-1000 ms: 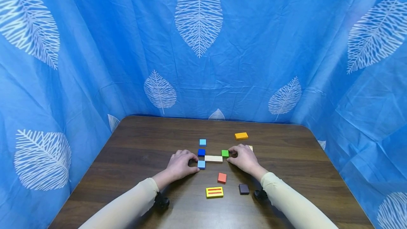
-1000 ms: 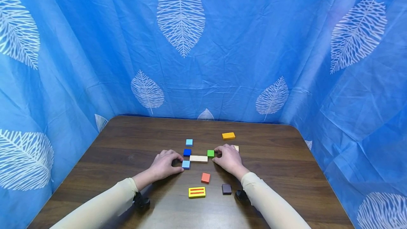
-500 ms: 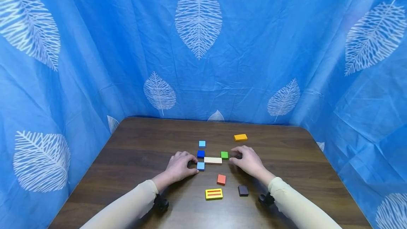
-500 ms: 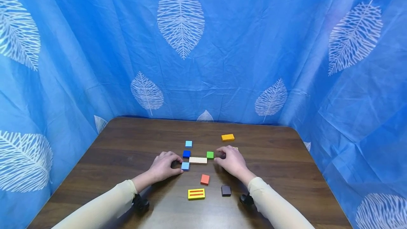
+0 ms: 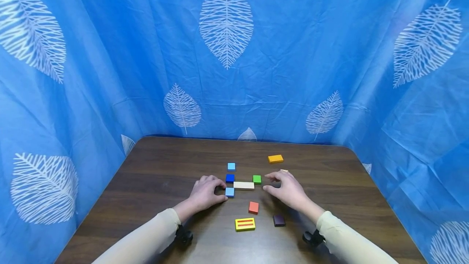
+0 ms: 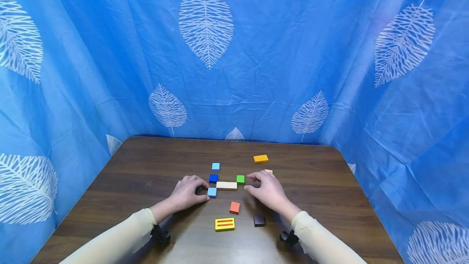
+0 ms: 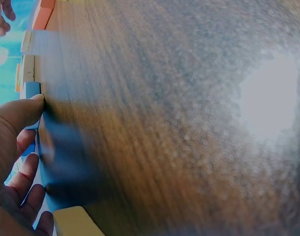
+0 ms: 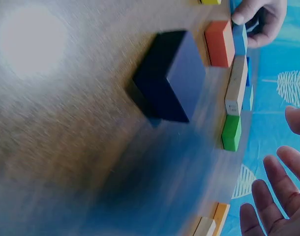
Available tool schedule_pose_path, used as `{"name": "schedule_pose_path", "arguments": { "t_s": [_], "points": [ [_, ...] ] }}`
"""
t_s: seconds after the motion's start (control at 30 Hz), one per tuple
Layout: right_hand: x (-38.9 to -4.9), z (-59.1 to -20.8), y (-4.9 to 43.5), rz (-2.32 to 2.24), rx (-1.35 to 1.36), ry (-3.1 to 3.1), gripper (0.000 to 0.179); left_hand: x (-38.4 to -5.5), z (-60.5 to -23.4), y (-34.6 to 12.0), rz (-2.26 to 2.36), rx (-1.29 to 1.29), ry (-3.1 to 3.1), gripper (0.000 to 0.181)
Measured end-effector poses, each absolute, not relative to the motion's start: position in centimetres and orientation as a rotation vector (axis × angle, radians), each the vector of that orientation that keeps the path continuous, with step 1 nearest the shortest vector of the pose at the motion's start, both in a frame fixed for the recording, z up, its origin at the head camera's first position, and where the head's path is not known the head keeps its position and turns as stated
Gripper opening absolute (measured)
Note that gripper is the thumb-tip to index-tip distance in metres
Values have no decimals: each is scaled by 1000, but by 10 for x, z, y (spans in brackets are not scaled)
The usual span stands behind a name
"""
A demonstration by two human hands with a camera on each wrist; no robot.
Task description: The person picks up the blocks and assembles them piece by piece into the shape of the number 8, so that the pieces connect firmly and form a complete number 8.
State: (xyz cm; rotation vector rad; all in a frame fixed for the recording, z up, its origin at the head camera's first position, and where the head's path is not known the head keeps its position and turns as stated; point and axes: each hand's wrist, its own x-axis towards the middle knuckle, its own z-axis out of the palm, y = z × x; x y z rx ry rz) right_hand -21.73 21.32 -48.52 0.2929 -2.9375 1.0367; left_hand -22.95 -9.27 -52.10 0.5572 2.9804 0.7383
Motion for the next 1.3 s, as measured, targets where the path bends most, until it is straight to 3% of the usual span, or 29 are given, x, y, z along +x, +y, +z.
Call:
{"name": "schedule_pose_path", "arguments": {
  "t_s": [0.53, 1.3],
  "points": [
    [-186, -507, 205, 931, 517, -2972, 43, -229, -520, -93, 761, 585, 2979, 27],
    [-172, -520, 193, 893, 462, -2912, 36, -226, -519, -94, 771, 597, 2992, 27]
  ]
}}
